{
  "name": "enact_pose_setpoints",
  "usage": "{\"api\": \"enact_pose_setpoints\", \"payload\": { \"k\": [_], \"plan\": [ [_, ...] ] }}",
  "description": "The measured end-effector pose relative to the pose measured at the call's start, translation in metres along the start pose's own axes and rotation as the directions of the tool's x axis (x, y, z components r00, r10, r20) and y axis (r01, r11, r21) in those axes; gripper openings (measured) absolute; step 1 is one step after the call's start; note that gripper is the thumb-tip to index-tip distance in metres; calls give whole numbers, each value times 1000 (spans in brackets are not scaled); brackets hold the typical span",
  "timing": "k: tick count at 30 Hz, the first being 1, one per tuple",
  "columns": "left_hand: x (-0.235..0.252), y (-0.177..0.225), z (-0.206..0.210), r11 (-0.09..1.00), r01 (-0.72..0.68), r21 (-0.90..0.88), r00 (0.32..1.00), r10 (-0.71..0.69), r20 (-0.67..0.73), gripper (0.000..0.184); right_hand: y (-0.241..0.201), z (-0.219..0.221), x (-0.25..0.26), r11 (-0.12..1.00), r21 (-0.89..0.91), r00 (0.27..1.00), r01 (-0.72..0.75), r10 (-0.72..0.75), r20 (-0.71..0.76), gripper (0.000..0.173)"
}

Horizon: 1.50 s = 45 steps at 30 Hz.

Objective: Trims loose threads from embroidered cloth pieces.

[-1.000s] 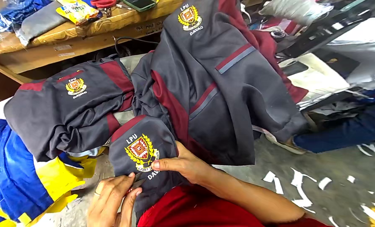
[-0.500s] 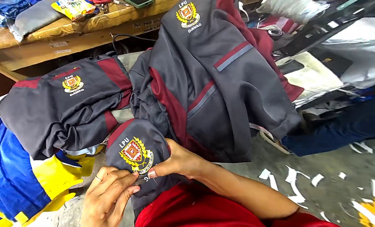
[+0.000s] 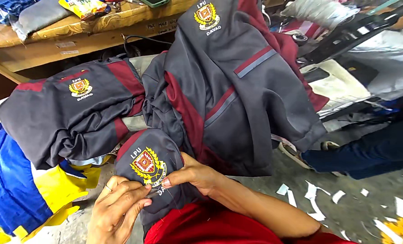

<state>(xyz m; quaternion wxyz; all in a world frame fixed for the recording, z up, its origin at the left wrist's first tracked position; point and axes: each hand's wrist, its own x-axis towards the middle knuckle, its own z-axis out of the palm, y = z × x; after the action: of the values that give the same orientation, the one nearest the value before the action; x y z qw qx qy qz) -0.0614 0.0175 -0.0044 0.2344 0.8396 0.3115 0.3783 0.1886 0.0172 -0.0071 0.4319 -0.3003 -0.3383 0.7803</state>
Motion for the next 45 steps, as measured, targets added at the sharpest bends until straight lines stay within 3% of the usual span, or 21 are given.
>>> {"api": "enact_pose_setpoints", "payload": {
  "k": [12,18,24,28,34,45],
  "plan": [
    [-3,-1,4,999,16,-43,998,-18,-55,14,2,0,-2,999,34,1000,8,-8,-3,38],
    [-16,30,5,968,247,-53,960,-251,-126,28,3,-1,-5,975,-108,978,196,-202,-50,44],
    [-30,52,36,893,415,-175,864,-447,-231,37,11,2,-7,959,-170,963,228,-248,-108,51],
    [-31,57,50,896,428,-121,846,-444,-295,32,18,6,-9,968,-145,958,206,-229,-171,49],
    [-33,58,56,900,436,-17,850,-418,-319,32,25,9,-12,938,-213,933,275,-313,-176,47],
    [-33,55,56,899,433,-63,851,-431,-300,31,25,11,-14,907,-300,918,296,-357,-174,51]
  ]
}}
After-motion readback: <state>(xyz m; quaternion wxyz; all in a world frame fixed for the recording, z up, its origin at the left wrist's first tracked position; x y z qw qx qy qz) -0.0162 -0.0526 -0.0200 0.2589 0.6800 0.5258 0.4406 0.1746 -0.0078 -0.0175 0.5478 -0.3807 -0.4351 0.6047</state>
